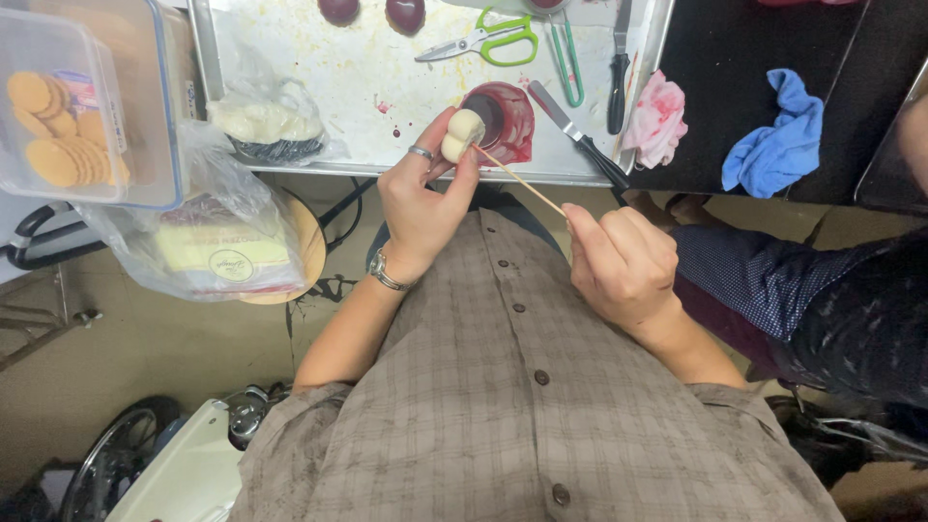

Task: The person dips a heart-shaped donut held on a skewer into red glaze, then trims excess glaze from its edge with a knife. They then walk to a freezer, take out a piece of dough, and shape it by hand at the table.

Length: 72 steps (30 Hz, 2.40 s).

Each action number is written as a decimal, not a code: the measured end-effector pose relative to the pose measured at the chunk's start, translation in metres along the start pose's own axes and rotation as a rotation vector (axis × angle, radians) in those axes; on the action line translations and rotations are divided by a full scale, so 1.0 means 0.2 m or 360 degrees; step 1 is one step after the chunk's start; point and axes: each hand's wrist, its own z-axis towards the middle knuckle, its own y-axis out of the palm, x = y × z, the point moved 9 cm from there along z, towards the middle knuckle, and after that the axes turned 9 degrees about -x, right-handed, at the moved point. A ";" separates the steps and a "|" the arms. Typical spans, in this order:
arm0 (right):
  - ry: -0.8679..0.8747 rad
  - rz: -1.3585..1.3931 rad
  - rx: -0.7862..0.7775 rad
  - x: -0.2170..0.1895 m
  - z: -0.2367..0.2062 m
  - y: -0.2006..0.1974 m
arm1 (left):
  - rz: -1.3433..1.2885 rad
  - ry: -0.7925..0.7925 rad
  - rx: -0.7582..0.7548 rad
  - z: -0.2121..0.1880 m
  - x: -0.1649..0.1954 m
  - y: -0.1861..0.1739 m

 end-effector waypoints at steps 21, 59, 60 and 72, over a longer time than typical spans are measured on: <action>0.0430 0.1340 0.1106 0.62 -0.33 -0.17 | 0.0108 0.0188 -0.0439 0.14 -0.64 0.26; -0.0374 -0.0008 0.0046 -0.07 0.30 -0.11 | 0.0353 0.0690 -0.0291 0.08 0.15 0.06; -0.0377 -0.0010 0.0033 -0.07 0.31 -0.09 | 0.0349 0.0690 -0.0301 0.07 0.16 0.07; -0.0327 0.0036 -0.0028 -0.06 0.31 0.00 | 0.0321 0.0701 -0.0302 0.04 0.24 0.02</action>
